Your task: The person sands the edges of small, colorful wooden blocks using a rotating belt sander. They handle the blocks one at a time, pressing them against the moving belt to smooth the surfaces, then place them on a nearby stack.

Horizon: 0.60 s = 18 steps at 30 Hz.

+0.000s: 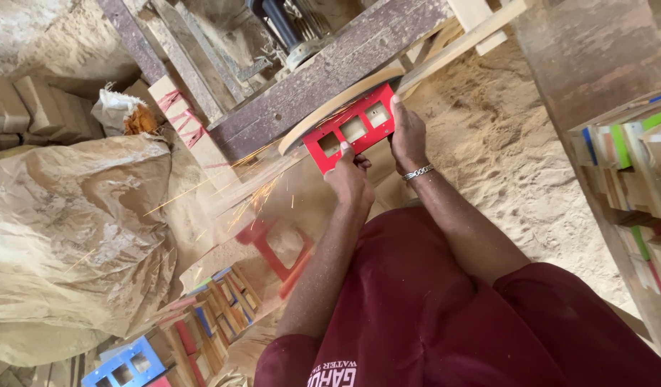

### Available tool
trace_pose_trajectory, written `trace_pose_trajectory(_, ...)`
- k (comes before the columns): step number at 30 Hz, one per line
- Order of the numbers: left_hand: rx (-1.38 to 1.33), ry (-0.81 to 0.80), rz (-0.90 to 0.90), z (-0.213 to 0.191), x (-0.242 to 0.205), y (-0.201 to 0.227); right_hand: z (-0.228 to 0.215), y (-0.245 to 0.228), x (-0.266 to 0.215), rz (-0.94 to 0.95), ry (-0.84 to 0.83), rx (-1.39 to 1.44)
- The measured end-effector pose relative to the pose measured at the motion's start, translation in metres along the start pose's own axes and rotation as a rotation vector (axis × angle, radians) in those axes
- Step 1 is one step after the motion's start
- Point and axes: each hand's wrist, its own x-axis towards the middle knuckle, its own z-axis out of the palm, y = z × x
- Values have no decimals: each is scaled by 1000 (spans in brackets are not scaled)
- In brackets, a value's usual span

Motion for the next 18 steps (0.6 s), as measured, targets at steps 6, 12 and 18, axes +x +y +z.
trace_pose_trajectory(6, -18, -8, 12, 25, -4, -22, -21, 0, 19, -66, 20, -1)
trace_pose_trajectory(12, 26, 42, 0, 59, -11, -46, -47, -16, 41, -51, 34, 117)
trace_pose_trajectory(18, -10, -49, 44, 94, -7, -70, -69, -31, 65, 71, 68, -19)
